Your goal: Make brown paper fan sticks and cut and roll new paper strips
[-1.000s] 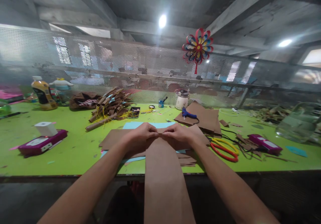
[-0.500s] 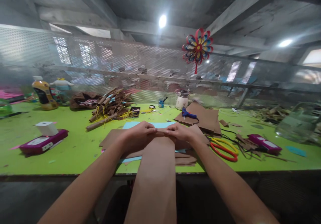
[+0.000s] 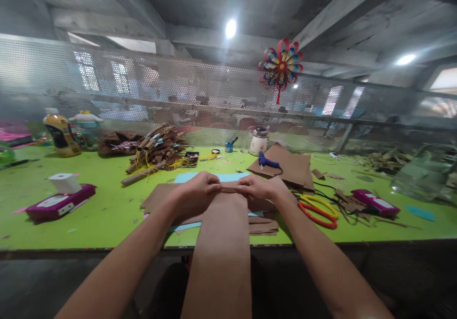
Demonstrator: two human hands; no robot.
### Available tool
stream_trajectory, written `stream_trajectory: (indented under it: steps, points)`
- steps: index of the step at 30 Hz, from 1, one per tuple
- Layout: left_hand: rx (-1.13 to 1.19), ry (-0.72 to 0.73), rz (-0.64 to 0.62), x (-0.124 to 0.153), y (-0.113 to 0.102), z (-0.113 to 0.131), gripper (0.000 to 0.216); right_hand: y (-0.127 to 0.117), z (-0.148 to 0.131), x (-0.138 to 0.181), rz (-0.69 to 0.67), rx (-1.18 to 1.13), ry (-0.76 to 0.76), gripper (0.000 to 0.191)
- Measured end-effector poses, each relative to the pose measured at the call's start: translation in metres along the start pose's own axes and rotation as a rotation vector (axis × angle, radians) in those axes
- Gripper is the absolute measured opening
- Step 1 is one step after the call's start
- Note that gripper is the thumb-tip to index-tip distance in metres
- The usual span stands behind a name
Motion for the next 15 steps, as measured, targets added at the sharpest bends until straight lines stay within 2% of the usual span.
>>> stream_trajectory:
  steps: [5, 11, 15]
  points:
    - [0.029, 0.056, -0.006, 0.001, -0.005, 0.004, 0.029, -0.005, -0.004, 0.000, 0.021, -0.049, -0.039, 0.039]
    - [0.171, 0.072, -0.147, 0.003, -0.006, -0.002, 0.032, -0.006, 0.001, 0.004, -0.021, -0.242, -0.008, 0.039]
    - [0.108, 0.046, -0.120, 0.001, -0.005, -0.006, 0.027, 0.000, -0.006, 0.006, -0.050, -0.185, 0.018, 0.039]
Point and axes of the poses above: each hand's wrist, its own x-axis away from the middle knuckle, its own y-axis out of the palm, z = x × y, the point moved 5 cm from there along -x, towards the middle knuckle, and after that the axes turned 5 degrees about -y, right-handed, at the moved point
